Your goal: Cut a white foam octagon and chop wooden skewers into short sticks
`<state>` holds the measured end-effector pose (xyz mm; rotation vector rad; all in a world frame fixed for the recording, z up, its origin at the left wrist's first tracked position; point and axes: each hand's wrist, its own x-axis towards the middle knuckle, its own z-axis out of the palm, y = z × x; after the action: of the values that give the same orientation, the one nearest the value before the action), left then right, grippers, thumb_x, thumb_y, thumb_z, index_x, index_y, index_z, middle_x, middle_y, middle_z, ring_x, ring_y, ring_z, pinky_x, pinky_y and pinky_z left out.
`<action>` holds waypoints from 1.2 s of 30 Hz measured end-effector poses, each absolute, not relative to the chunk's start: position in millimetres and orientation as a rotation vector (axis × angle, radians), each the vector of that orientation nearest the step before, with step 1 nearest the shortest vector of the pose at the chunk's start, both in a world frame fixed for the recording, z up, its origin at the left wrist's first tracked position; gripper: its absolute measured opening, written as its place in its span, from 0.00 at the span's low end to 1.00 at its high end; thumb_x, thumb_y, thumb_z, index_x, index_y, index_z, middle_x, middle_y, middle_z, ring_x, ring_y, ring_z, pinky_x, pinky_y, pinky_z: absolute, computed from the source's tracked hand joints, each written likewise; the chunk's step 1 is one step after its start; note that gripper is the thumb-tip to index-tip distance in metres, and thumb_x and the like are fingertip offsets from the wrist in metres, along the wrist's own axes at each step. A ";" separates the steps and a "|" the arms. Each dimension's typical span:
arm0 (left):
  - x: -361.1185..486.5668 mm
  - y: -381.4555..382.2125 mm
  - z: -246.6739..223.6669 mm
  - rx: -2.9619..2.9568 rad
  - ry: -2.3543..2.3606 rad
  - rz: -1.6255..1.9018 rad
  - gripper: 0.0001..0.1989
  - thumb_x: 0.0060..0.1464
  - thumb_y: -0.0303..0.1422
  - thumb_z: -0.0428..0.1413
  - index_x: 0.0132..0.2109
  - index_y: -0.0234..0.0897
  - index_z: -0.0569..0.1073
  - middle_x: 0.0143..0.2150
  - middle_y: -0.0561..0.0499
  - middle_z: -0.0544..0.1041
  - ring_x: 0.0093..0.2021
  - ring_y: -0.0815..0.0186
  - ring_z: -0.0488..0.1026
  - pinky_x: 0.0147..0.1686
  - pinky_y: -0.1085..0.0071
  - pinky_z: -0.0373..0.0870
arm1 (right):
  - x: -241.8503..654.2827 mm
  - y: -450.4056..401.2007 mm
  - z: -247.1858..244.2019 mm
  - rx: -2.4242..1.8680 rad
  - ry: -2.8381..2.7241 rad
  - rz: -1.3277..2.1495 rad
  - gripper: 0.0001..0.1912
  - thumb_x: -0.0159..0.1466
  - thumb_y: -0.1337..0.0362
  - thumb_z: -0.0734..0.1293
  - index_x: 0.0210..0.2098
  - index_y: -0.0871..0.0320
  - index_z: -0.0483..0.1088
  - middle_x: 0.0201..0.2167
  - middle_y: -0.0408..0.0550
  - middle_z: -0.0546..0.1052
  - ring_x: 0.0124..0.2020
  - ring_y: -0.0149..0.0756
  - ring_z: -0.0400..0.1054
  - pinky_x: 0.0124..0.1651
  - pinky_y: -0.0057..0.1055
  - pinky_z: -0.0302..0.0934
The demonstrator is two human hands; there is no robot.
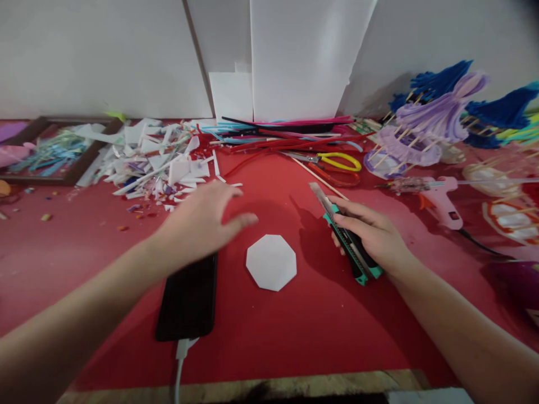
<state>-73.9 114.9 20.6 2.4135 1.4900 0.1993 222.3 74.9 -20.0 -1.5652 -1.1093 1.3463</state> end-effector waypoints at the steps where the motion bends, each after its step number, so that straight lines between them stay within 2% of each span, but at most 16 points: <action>1: -63.7 102.2 17.0 2.404 1.480 0.158 0.34 0.54 0.58 0.49 0.55 0.34 0.66 0.56 0.39 0.68 0.57 0.48 0.65 0.56 0.51 0.62 | 222.4 75.0 -20.3 -1.562 -1.108 1.346 0.30 0.57 0.55 0.69 0.58 0.54 0.68 0.18 0.39 0.71 0.16 0.31 0.66 0.18 0.28 0.63; 4: -40.3 68.5 9.1 2.449 1.429 0.082 0.48 0.40 0.64 0.56 0.57 0.30 0.65 0.55 0.37 0.69 0.55 0.46 0.66 0.54 0.51 0.65 | 223.1 75.1 -21.9 -1.546 -1.100 1.347 0.29 0.57 0.55 0.69 0.57 0.53 0.69 0.18 0.39 0.72 0.19 0.31 0.68 0.19 0.28 0.65; 7: -30.1 49.3 4.9 2.549 1.420 0.126 0.56 0.36 0.65 0.58 0.60 0.24 0.59 0.56 0.32 0.68 0.55 0.43 0.66 0.53 0.48 0.66 | 223.2 75.0 -22.2 -1.550 -1.084 1.357 0.29 0.57 0.55 0.70 0.57 0.53 0.69 0.19 0.39 0.72 0.19 0.31 0.68 0.19 0.28 0.66; 9: -28.3 44.7 3.4 2.589 1.420 0.160 0.53 0.40 0.59 0.61 0.62 0.25 0.55 0.55 0.32 0.69 0.54 0.43 0.67 0.51 0.47 0.67 | 222.9 74.8 -21.5 -1.557 -1.071 1.358 0.29 0.56 0.55 0.70 0.56 0.52 0.70 0.19 0.39 0.72 0.19 0.31 0.67 0.19 0.28 0.66; 12: -28.8 46.0 3.0 2.608 1.349 0.276 0.43 0.46 0.44 0.64 0.61 0.30 0.53 0.54 0.34 0.70 0.54 0.45 0.68 0.50 0.48 0.70 | 222.6 74.0 -20.3 -1.553 -1.056 1.361 0.29 0.55 0.55 0.71 0.56 0.53 0.70 0.20 0.39 0.72 0.19 0.31 0.68 0.19 0.28 0.65; 16: -30.5 53.4 3.5 2.564 1.131 0.637 0.38 0.51 0.31 0.61 0.62 0.34 0.48 0.57 0.34 0.66 0.59 0.51 0.65 0.56 0.53 0.68 | 223.2 73.0 -20.2 -1.555 -1.050 1.377 0.30 0.56 0.55 0.70 0.58 0.54 0.69 0.18 0.39 0.72 0.18 0.31 0.67 0.19 0.28 0.65; 20: -30.5 61.7 1.8 2.435 1.014 0.997 0.43 0.52 0.30 0.61 0.64 0.39 0.41 0.59 0.34 0.61 0.62 0.50 0.63 0.57 0.51 0.68 | 223.0 73.9 -20.6 -1.556 -1.061 1.387 0.30 0.57 0.55 0.69 0.59 0.55 0.67 0.15 0.39 0.72 0.16 0.30 0.66 0.18 0.27 0.64; 24: -29.5 69.2 2.1 2.382 0.900 1.232 0.47 0.48 0.29 0.64 0.64 0.40 0.41 0.58 0.34 0.60 0.60 0.49 0.64 0.56 0.47 0.69 | 222.3 75.4 -20.5 -1.559 -1.049 1.390 0.33 0.56 0.56 0.70 0.60 0.57 0.66 0.16 0.38 0.72 0.16 0.30 0.66 0.18 0.26 0.63; 27: -28.3 70.9 7.0 2.403 0.917 1.217 0.46 0.49 0.28 0.63 0.64 0.39 0.41 0.60 0.34 0.55 0.62 0.49 0.63 0.56 0.46 0.69 | 223.0 75.3 -21.0 -1.561 -1.059 1.405 0.34 0.56 0.55 0.70 0.60 0.57 0.65 0.17 0.39 0.72 0.16 0.31 0.66 0.19 0.27 0.63; 30: -26.3 68.7 13.8 2.403 0.943 1.206 0.40 0.50 0.26 0.61 0.64 0.38 0.47 0.62 0.34 0.49 0.64 0.47 0.60 0.57 0.46 0.68 | 224.0 74.6 -22.1 -1.586 -1.066 1.401 0.33 0.56 0.53 0.70 0.60 0.55 0.65 0.18 0.40 0.73 0.18 0.32 0.67 0.19 0.27 0.64; 32: -25.7 66.2 17.4 2.345 0.942 1.185 0.37 0.51 0.26 0.61 0.64 0.38 0.52 0.63 0.33 0.51 0.64 0.47 0.60 0.57 0.47 0.68 | 224.1 74.3 -22.5 -1.599 -1.059 1.390 0.33 0.56 0.53 0.70 0.60 0.54 0.66 0.18 0.40 0.73 0.19 0.32 0.68 0.20 0.28 0.65; 36: -27.4 62.5 18.9 2.205 0.881 1.112 0.39 0.50 0.27 0.63 0.64 0.39 0.52 0.62 0.34 0.58 0.63 0.47 0.62 0.56 0.46 0.69 | 222.7 74.7 -21.0 -1.589 -1.049 1.410 0.35 0.55 0.52 0.70 0.60 0.56 0.65 0.17 0.39 0.73 0.17 0.31 0.66 0.19 0.27 0.64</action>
<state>-27.4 62.5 18.9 2.2045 0.8808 1.1120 222.7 74.7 -21.0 -1.5893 -1.0487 1.4104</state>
